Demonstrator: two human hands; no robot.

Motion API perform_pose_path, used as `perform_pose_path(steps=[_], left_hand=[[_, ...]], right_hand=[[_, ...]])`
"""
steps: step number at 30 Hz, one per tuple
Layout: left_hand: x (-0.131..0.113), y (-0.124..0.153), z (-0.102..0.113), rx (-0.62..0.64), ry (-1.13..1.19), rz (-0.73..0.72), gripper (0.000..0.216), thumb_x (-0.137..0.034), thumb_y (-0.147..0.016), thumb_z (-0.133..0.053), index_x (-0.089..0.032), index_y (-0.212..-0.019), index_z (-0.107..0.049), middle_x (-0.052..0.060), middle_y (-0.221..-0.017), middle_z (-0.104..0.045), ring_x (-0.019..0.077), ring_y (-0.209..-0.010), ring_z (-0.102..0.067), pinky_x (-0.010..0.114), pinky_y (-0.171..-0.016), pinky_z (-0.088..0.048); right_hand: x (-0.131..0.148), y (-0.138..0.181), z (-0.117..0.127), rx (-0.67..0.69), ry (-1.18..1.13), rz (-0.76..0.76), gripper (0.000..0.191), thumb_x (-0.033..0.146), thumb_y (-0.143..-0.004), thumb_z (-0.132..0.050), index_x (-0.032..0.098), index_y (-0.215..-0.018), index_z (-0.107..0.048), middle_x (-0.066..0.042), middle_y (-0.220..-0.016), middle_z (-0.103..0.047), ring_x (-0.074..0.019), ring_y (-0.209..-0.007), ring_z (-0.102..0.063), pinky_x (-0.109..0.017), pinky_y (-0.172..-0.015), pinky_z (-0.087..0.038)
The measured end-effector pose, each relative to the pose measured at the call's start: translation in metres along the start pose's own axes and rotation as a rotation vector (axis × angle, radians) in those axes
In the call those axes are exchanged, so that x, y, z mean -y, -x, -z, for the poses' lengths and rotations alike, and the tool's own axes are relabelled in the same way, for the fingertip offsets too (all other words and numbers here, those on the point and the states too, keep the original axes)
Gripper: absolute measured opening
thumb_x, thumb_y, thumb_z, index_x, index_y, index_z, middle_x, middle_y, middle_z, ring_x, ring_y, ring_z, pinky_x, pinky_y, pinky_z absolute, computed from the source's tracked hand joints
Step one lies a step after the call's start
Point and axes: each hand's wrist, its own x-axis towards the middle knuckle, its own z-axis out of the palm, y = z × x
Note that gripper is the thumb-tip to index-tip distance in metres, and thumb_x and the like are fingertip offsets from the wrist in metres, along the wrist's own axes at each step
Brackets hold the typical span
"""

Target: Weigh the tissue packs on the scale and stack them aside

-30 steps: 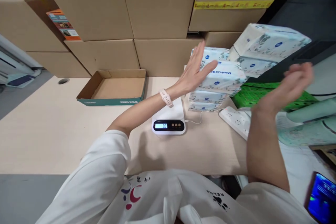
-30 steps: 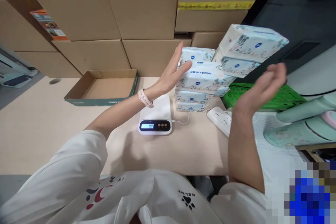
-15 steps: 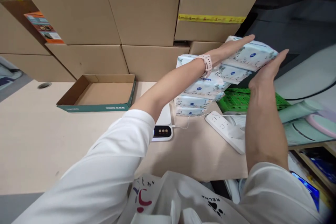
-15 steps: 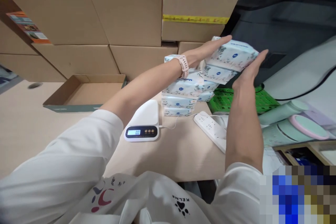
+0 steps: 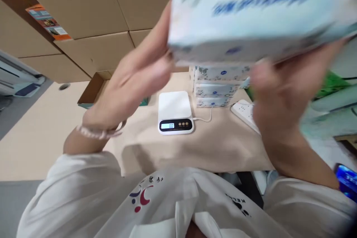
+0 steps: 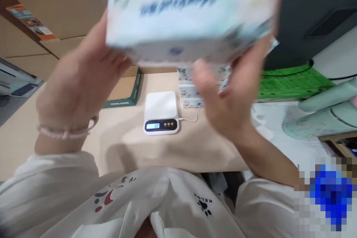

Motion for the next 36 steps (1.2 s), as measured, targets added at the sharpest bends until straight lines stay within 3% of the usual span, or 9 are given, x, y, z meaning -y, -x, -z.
perform_pose_path(steps=[3,6,9,13,19,26,29,32,36], left_hand=[[0.046,0.070,0.040,-0.103,-0.023,0.046,0.063,-0.048,-0.078,-0.091,-0.034,-0.137,-0.078,-0.005,-0.166,-0.058,0.0378,-0.172,-0.024,0.047,-0.139,-0.034],[0.103,0.114,0.064,-0.211,0.025,0.183,0.071,-0.060,-0.081,-0.089,-0.033,-0.145,-0.073,0.003,-0.167,-0.058,0.0377,-0.171,-0.028,0.047,-0.140,-0.034],[0.151,0.128,0.075,-0.184,0.061,0.237,0.074,-0.061,-0.090,-0.080,-0.033,-0.157,-0.063,0.005,-0.173,-0.051,0.0351,-0.172,-0.026,0.050,-0.143,-0.024],[0.188,0.126,0.076,-0.061,0.086,0.233,0.079,-0.060,-0.099,-0.070,-0.039,-0.170,-0.043,-0.001,-0.183,-0.032,0.0342,-0.175,-0.015,0.055,-0.145,-0.011],[0.206,0.124,0.065,0.030,0.085,0.240,0.092,-0.056,-0.100,-0.071,-0.047,-0.176,-0.019,-0.010,-0.188,-0.006,0.0326,-0.176,0.000,0.054,-0.146,-0.007],[0.216,0.126,0.059,0.049,-0.021,0.223,0.102,-0.056,-0.100,-0.073,-0.051,-0.176,-0.004,-0.010,-0.187,0.009,0.0323,-0.176,0.003,0.055,-0.145,-0.002],[0.226,0.132,0.062,0.011,-0.041,0.201,0.099,-0.058,-0.100,-0.072,-0.053,-0.175,-0.009,-0.009,-0.187,0.004,0.0314,-0.176,0.001,0.056,-0.145,-0.006],[0.234,0.140,0.071,-0.150,-0.054,0.165,0.087,-0.060,-0.100,-0.070,-0.053,-0.173,-0.024,-0.006,-0.188,-0.007,0.0318,-0.176,-0.005,0.057,-0.144,-0.017],[0.233,0.146,0.086,-0.495,-0.060,0.113,0.068,-0.065,-0.097,-0.072,-0.041,-0.158,-0.057,0.006,-0.175,-0.048,0.0342,-0.164,-0.044,0.056,-0.132,-0.042]], right_hand=[[0.010,0.063,-0.050,0.198,0.027,0.050,0.086,0.052,-0.104,-0.056,0.038,-0.175,-0.010,-0.007,-0.181,-0.027,-0.0344,-0.173,-0.022,-0.063,-0.142,-0.020],[-0.011,0.120,-0.086,0.267,0.060,-0.051,0.096,0.048,-0.103,-0.059,0.042,-0.176,0.003,-0.009,-0.183,-0.023,-0.0369,-0.169,-0.029,-0.067,-0.136,-0.034],[-0.040,0.153,-0.107,0.342,0.073,-0.140,0.100,0.049,-0.103,-0.059,0.039,-0.177,0.009,-0.012,-0.182,-0.027,-0.0373,-0.165,-0.036,-0.067,-0.130,-0.044],[-0.067,0.155,-0.108,0.431,0.106,-0.271,0.097,0.057,-0.104,-0.056,0.031,-0.179,0.000,-0.017,-0.182,-0.029,-0.0385,-0.164,-0.037,-0.068,-0.131,-0.041],[-0.082,0.140,-0.098,0.474,0.116,-0.369,0.090,0.062,-0.103,-0.055,0.030,-0.178,-0.015,-0.017,-0.176,-0.041,-0.0375,-0.162,-0.043,-0.066,-0.128,-0.045],[-0.099,0.140,-0.097,0.483,0.252,-0.294,0.073,0.053,-0.108,-0.044,0.021,-0.172,-0.031,-0.020,-0.170,-0.050,-0.0371,-0.156,-0.051,-0.067,-0.128,-0.044],[-0.099,0.142,-0.098,0.469,0.356,-0.266,0.065,0.047,-0.109,-0.041,0.018,-0.166,-0.041,-0.022,-0.160,-0.060,-0.0378,-0.145,-0.060,-0.066,-0.123,-0.050],[-0.090,0.146,-0.095,0.354,0.432,-0.207,0.065,0.046,-0.108,-0.045,0.019,-0.167,-0.039,-0.020,-0.146,-0.069,-0.0345,-0.128,-0.069,-0.059,-0.112,-0.059],[-0.081,0.150,-0.085,0.044,0.291,-0.013,0.060,0.039,-0.106,-0.050,0.027,-0.165,-0.042,-0.011,-0.125,-0.075,-0.0214,-0.089,-0.071,-0.042,-0.082,-0.065]])
